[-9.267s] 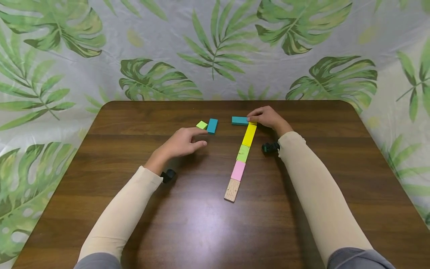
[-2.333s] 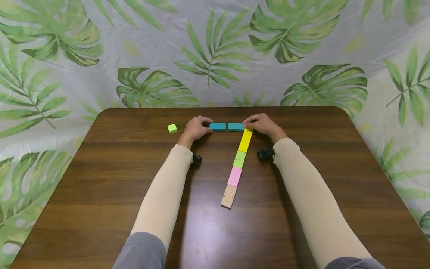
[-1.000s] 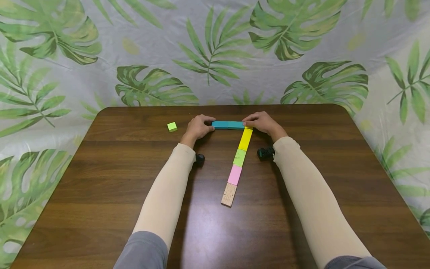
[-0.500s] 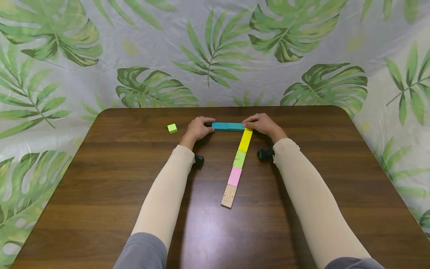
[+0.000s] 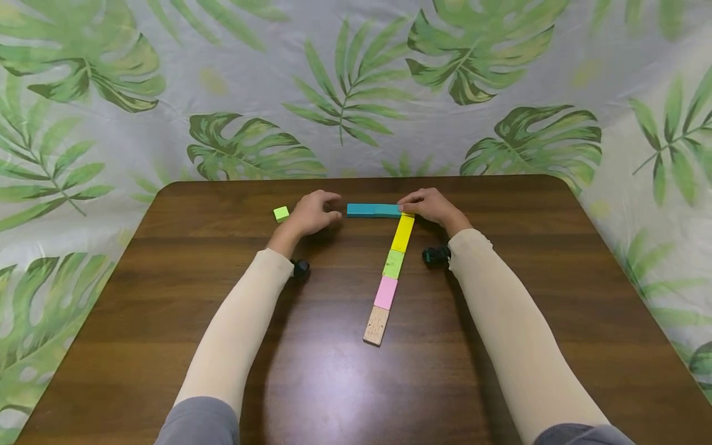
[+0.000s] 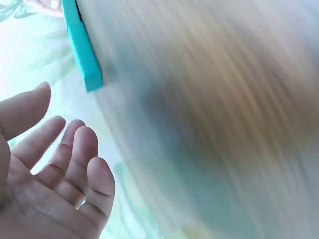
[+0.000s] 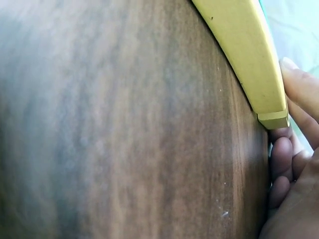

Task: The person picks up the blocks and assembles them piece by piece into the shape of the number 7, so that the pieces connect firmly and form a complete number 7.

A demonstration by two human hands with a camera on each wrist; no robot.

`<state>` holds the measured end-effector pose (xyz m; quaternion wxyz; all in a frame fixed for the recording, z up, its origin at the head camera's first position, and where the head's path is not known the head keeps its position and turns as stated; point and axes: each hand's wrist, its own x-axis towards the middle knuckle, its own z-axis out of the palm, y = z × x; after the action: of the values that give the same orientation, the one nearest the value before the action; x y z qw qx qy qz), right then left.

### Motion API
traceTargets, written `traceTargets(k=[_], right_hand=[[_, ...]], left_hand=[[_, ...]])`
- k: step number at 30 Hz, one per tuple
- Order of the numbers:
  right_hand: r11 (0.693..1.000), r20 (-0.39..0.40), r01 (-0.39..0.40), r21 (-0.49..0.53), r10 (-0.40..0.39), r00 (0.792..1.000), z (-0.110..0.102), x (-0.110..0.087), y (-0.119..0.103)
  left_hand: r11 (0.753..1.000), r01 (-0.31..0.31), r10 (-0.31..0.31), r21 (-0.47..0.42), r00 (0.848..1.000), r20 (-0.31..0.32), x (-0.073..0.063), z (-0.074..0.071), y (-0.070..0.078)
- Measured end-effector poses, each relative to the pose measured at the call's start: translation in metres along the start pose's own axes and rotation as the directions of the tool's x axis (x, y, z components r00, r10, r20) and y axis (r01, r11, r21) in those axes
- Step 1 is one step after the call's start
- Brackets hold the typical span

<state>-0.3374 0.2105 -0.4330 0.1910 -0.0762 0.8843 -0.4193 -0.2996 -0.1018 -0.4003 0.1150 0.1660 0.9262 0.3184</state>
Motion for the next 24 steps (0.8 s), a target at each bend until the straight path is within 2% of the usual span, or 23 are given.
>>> traceTargets(k=[5, 8, 12, 17, 24], right_hand=[[1.000, -0.001, 0.010, -0.014, -0.010, 1.000, 0.000, 0.000, -0.001], [1.000, 0.007, 0.010, -0.024, -0.010, 1.000, -0.001, 0.000, -0.001], [0.999, 0.010, 0.003, -0.033, -0.002, 1.000, -0.001, 0.002, 0.000], [0.999, 0.010, 0.008, -0.037, -0.007, 1.000, -0.001, 0.001, -0.001], [0.999, 0.015, 0.007, -0.045, -0.006, 1.000, 0.000, 0.001, -0.002]], left_hand=[[0.998, -0.052, 0.053, 0.022, 0.998, -0.042, -0.024, -0.023, -0.015], [0.999, -0.043, 0.045, 0.030, 0.997, -0.069, -0.036, -0.037, -0.027], [1.000, 0.004, -0.001, 0.024, 0.994, -0.111, -0.050, -0.052, -0.044], [0.998, 0.068, -0.066, 0.013, 0.988, -0.137, -0.056, -0.059, -0.062], [0.988, 0.154, -0.152, 0.019, 0.985, -0.079, -0.056, -0.061, -0.079]])
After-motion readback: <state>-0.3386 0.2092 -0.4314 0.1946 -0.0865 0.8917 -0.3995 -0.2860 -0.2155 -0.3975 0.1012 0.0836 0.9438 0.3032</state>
